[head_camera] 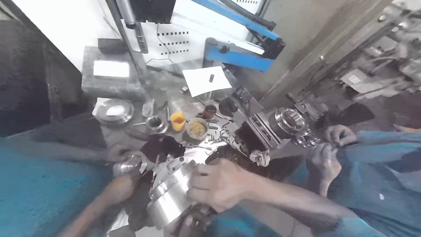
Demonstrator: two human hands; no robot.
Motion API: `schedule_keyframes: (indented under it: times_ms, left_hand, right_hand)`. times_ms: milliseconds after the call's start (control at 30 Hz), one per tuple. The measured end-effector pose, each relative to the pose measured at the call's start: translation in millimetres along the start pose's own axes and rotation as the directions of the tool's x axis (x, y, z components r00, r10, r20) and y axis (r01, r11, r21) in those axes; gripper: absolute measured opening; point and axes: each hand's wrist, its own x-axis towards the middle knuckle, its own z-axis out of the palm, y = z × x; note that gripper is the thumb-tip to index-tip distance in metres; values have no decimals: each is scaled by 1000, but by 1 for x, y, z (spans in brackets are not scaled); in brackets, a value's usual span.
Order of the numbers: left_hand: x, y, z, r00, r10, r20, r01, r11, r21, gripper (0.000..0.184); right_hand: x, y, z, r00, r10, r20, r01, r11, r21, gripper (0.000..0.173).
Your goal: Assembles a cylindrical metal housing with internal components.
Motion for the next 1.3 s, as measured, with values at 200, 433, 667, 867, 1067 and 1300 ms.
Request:
schedule_keyframes:
  times_ms: [200, 433, 667, 867, 1067, 1300]
  left_hand:
    - [-4, -3, -8, 1000, -18, 18, 19, 1000, -11, 22]
    - [-2, 1, -5, 998, -66, -1, 66, 995, 74, 24]
    - [-3, 2, -6, 998, -58, -30, 61, 990, 128, 27]
    - [-8, -3, -15, 994, -75, -83, 85, 989, 118, 24]
    - [-1, 16, 9, 976, -154, -157, 172, 979, 110, 18]
    - [-7, 7, 3, 992, -2, -124, 29, 975, 218, 22]
  right_hand:
    - [-7, -20, 26, 939, 234, -250, -258, 964, -69, 28]
    - [-2, 1, -1, 998, 58, 8, -58, 998, 6, 17]
    - [-10, -18, 36, 922, 211, -324, -213, 977, 32, 22]
    - [-4, -27, 17, 924, 332, -189, -348, 935, -60, 23]
    - [-7, -4, 23, 972, 121, -200, -106, 991, 86, 15]
    - [-9, -41, 33, 814, 511, -275, -495, 859, 129, 33]
